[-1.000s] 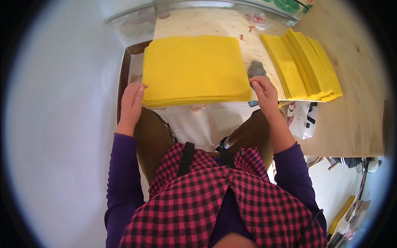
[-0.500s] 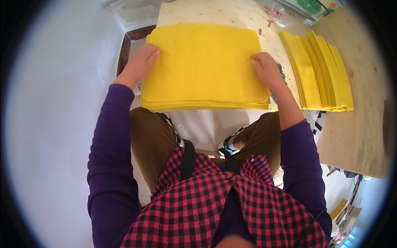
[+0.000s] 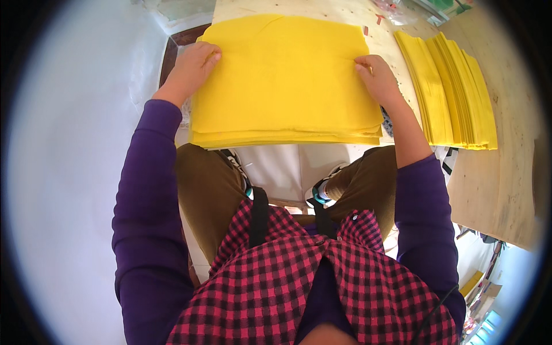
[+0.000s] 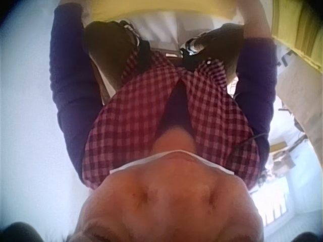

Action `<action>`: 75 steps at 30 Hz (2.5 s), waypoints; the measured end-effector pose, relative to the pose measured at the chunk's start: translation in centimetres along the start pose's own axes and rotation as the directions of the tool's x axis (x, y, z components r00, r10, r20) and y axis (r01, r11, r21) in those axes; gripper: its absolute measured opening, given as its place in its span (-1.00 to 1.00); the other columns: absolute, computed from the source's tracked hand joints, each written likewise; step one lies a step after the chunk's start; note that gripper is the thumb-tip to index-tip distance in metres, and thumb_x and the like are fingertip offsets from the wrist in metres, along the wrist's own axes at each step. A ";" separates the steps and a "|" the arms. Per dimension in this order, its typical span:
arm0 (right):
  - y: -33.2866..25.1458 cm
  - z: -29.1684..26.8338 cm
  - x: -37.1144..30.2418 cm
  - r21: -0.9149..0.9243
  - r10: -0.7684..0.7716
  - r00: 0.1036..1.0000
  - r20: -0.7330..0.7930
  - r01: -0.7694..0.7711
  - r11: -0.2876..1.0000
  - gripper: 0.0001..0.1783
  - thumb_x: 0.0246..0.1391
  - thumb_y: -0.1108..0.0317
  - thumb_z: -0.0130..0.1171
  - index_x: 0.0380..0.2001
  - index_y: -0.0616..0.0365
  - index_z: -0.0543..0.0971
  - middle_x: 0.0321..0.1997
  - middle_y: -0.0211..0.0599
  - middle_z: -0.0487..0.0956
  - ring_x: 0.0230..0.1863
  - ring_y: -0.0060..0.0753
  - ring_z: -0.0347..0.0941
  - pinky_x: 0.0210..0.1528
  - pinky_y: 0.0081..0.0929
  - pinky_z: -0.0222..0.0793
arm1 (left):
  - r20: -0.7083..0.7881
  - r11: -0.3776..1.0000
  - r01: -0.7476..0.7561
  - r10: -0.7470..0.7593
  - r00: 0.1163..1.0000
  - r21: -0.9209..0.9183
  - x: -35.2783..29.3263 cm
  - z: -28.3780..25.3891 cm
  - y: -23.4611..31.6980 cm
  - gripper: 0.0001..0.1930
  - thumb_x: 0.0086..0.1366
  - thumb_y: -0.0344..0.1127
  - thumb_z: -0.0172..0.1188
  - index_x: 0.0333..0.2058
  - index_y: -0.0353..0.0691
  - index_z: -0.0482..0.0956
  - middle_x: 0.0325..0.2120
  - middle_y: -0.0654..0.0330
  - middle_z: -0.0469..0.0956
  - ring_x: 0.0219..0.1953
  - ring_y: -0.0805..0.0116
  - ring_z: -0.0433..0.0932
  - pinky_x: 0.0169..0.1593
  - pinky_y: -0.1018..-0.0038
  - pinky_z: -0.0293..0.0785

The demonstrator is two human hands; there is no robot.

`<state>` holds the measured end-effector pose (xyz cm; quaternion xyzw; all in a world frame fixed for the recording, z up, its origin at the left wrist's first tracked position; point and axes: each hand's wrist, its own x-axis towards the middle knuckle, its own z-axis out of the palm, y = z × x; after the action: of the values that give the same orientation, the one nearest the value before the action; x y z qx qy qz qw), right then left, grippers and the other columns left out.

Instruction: The person folds a yellow fabric sheet on a table, aligning edges and pressing folds to create a compact stack. The folded piece is placed on top of a growing pile of similarly folded yellow sheets.

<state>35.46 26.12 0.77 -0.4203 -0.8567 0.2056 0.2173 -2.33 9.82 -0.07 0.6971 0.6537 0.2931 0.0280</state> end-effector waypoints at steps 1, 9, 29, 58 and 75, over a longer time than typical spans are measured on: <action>0.1 -0.3 -0.1 -0.007 -0.037 0.999 -0.013 0.037 0.999 -0.71 0.15 0.30 0.10 -0.14 0.27 0.56 -0.08 -0.04 0.53 0.02 0.01 0.42 0.12 -0.27 0.31 | -0.030 0.999 -0.032 0.032 0.999 0.002 0.1 -0.2 0.1 -0.79 0.34 -0.27 0.06 -0.26 -0.32 0.52 -0.29 -0.01 0.52 -0.15 -0.04 0.47 -0.09 0.24 0.39; -1.6 -1.2 -6.8 0.085 -0.135 0.985 0.103 0.126 0.988 -0.73 0.17 0.31 0.09 -0.14 0.26 0.53 -0.06 -0.09 0.52 0.10 -0.02 0.37 0.19 -0.27 0.25 | 0.092 0.993 -0.024 0.035 0.995 -0.116 -4.9 -1.0 3.5 -0.84 0.30 -0.35 0.07 -0.27 -0.33 0.52 -0.28 -0.01 0.52 -0.16 -0.02 0.47 -0.08 0.24 0.39; -5.1 4.5 4.5 -0.054 -0.300 0.949 0.093 0.305 0.951 -0.45 0.20 0.08 0.09 0.16 0.18 0.41 0.30 -0.10 0.34 0.31 -0.05 0.22 0.33 -0.21 0.14 | 0.231 0.983 -0.181 0.181 0.956 -0.024 6.0 3.5 4.4 -0.57 0.43 -0.13 -0.06 0.20 -0.11 0.37 0.26 0.09 0.28 0.31 0.13 0.19 0.35 0.23 0.08; 0.7 1.1 2.0 -0.095 -0.194 0.980 0.031 0.196 0.976 -0.58 0.20 0.18 0.07 -0.01 0.28 0.50 0.09 -0.01 0.47 0.13 0.00 0.34 0.21 -0.26 0.24 | -0.072 0.997 -0.083 0.082 0.994 -0.001 -0.2 1.0 -1.3 -0.77 0.35 -0.26 0.05 -0.22 -0.30 0.55 -0.25 0.02 0.53 -0.10 -0.01 0.46 -0.01 0.24 0.37; 2.5 1.7 4.8 -0.153 -0.105 0.994 -0.042 0.098 0.983 -0.64 0.22 0.21 0.03 -0.07 0.27 0.53 0.02 -0.06 0.52 0.10 -0.02 0.37 0.18 -0.25 0.26 | -0.007 0.996 -0.078 0.078 0.997 -0.033 2.6 1.0 -0.8 -0.78 0.36 -0.27 0.02 -0.23 -0.30 0.55 -0.20 0.01 0.54 -0.09 -0.01 0.46 -0.01 0.25 0.37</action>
<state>33.43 31.11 -0.98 -0.3963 -0.8844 0.1183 0.2165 -2.69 12.67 -0.33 0.7206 0.6212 0.3068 0.0266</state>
